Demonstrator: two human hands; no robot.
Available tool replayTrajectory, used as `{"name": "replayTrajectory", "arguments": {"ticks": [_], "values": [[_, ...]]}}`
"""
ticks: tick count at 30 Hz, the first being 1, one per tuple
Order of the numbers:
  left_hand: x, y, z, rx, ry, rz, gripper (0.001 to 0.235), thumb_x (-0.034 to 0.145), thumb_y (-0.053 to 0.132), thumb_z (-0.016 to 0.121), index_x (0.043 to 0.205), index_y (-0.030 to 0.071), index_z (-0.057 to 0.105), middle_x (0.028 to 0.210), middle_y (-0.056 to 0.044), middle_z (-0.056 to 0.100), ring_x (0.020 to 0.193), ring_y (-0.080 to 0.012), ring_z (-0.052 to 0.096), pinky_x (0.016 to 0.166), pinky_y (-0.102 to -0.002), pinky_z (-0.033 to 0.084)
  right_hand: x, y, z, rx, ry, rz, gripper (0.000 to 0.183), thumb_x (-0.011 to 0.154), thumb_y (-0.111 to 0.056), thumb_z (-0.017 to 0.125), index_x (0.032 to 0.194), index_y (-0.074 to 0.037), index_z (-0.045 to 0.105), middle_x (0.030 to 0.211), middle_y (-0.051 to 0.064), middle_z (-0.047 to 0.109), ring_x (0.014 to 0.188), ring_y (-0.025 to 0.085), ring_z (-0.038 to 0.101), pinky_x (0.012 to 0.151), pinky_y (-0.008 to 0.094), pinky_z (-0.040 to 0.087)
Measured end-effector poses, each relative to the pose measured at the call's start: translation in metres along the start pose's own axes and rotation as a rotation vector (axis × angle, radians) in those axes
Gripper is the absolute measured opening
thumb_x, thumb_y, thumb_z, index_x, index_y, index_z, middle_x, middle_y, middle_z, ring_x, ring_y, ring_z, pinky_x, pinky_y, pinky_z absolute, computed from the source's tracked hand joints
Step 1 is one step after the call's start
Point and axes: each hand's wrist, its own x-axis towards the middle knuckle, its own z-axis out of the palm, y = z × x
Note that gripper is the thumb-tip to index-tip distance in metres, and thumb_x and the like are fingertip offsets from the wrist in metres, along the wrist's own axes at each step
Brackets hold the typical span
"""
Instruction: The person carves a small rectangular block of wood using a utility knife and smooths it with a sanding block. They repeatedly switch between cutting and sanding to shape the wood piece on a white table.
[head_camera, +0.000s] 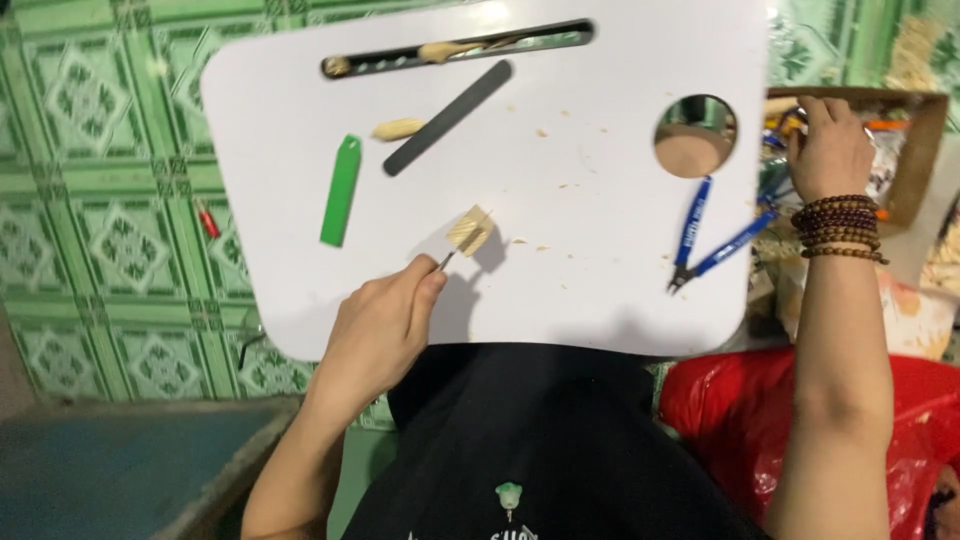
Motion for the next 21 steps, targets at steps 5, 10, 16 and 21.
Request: {"name": "replayTrajectory", "arguments": {"ticks": [5,10,16,21], "values": [[0.002,0.000,-0.006,-0.051,-0.056,-0.051,0.035,0.110,0.037,0.029,0.092,0.015,0.048,0.067,-0.005,0.057,0.060,-0.0318,0.054,0.059,-0.044,0.039,0.012,0.011,0.056,-0.189,-0.070,0.003,0.026,0.107,-0.016,0.057,0.130,-0.008,0.068,0.121,0.017,0.062,0.100,0.039,0.060,0.061,0.051,0.057],[0.002,-0.008,-0.002,-0.079,-0.028,-0.018,0.036,0.109,0.041,0.029,0.092,0.014,0.046,0.077,-0.005,0.064,0.067,-0.0363,0.058,0.058,-0.048,0.042,0.005,0.053,0.129,-0.545,0.064,-0.016,0.014,0.111,-0.030,0.058,0.112,-0.019,0.066,0.112,0.003,0.059,0.097,0.024,0.058,0.056,0.034,0.057],[0.004,-0.020,0.000,-0.123,-0.029,0.049,0.034,0.110,0.041,0.035,0.093,0.013,0.043,0.070,-0.003,0.058,0.056,-0.0366,0.045,0.050,-0.047,0.036,-0.007,0.038,0.059,-0.464,-0.009,-0.228,0.021,0.118,-0.019,0.055,0.098,-0.016,0.061,0.093,0.005,0.060,0.079,0.025,0.058,0.086,0.034,0.043],[0.006,-0.026,0.006,-0.090,0.029,0.083,0.035,0.111,0.041,0.041,0.090,0.013,0.043,0.065,-0.002,0.058,0.050,-0.0418,0.042,0.049,-0.048,0.036,-0.040,0.023,-0.003,0.240,0.121,-0.027,0.019,0.121,-0.002,0.088,0.118,0.004,0.070,0.103,0.019,0.075,0.087,0.028,0.072,0.075,0.040,0.057]]}}
